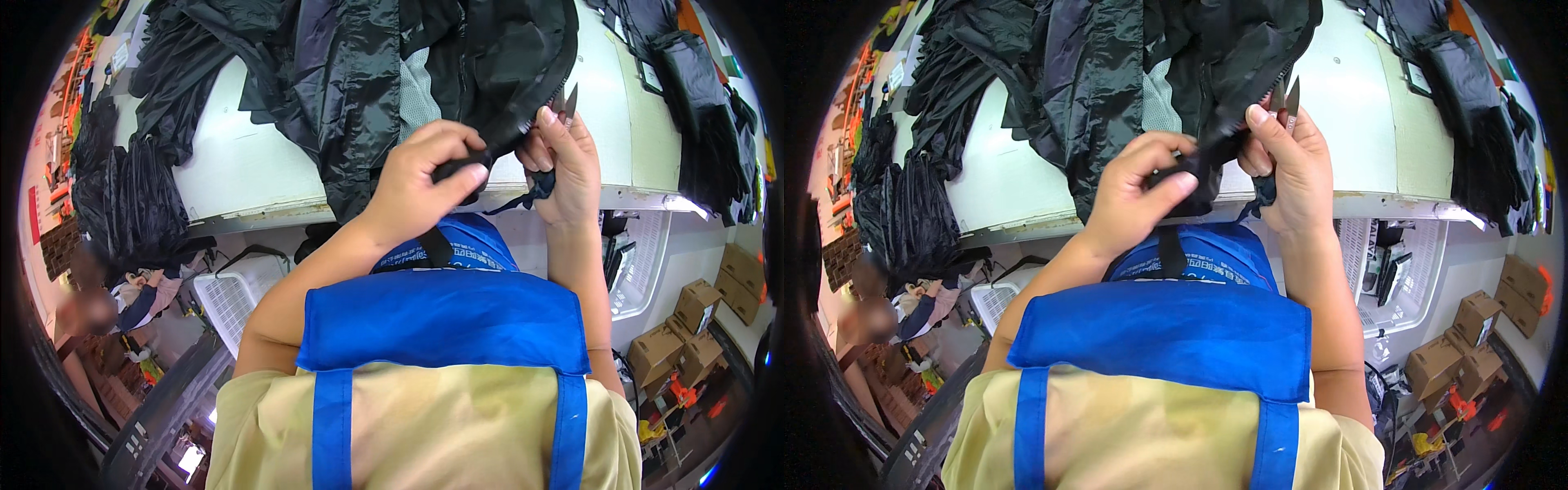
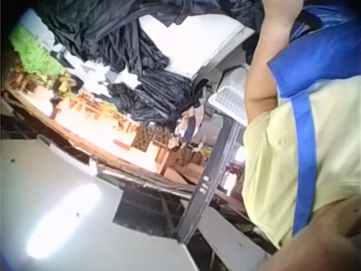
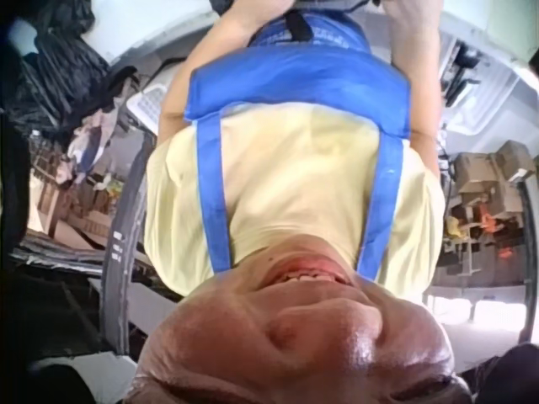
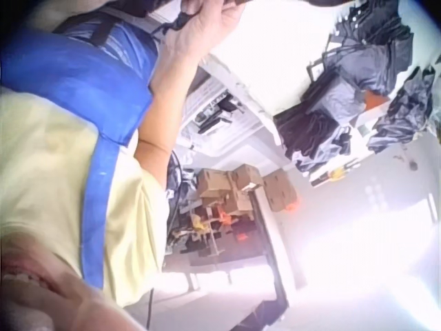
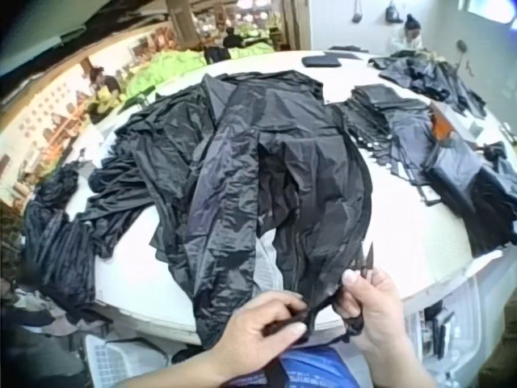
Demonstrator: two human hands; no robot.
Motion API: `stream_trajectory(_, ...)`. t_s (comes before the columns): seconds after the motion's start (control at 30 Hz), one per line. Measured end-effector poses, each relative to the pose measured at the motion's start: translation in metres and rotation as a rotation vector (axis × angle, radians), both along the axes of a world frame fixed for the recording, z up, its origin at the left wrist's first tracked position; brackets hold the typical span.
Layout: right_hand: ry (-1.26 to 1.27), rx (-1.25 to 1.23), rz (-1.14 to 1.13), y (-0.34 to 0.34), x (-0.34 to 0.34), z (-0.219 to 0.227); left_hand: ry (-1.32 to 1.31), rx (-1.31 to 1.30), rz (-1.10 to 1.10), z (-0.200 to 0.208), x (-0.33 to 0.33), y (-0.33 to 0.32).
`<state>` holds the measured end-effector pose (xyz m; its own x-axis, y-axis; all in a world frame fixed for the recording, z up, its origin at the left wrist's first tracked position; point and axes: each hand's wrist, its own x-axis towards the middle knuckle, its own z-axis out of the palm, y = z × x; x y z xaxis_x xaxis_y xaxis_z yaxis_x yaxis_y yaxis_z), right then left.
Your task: The person folds black garments on a white table, aligns edges, and places them into black plastic bags. The person repeatedly picks up garments, folds them, and inserts them into bags, then sets the bags aside.
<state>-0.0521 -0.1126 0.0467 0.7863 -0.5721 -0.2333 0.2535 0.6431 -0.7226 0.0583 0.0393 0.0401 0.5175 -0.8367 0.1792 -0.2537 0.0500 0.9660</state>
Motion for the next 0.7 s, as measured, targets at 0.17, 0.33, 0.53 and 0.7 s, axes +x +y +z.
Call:
stream_trajectory(0.17, 0.043, -0.142, -0.02, 0.001, 0.004, 0.015, 1.235, -0.221, 0.069, 0.021, 0.003, 0.012)
stream_trajectory(0.33, 0.172, -0.45, -0.02, 0.009, 0.002, 0.022, 1.315, -0.257, 0.142, 0.027, 0.002, 0.02)
stream_trajectory(0.53, 0.157, -0.635, 0.014, 0.026, 0.019, 0.033, 1.094, -0.171, 0.003, 0.011, -0.003, 0.028)
stream_trajectory(0.7, 0.467, -0.768, 0.003, -0.028, -0.001, -0.014, -0.274, 0.104, -0.179, -0.002, 0.005, 0.034)
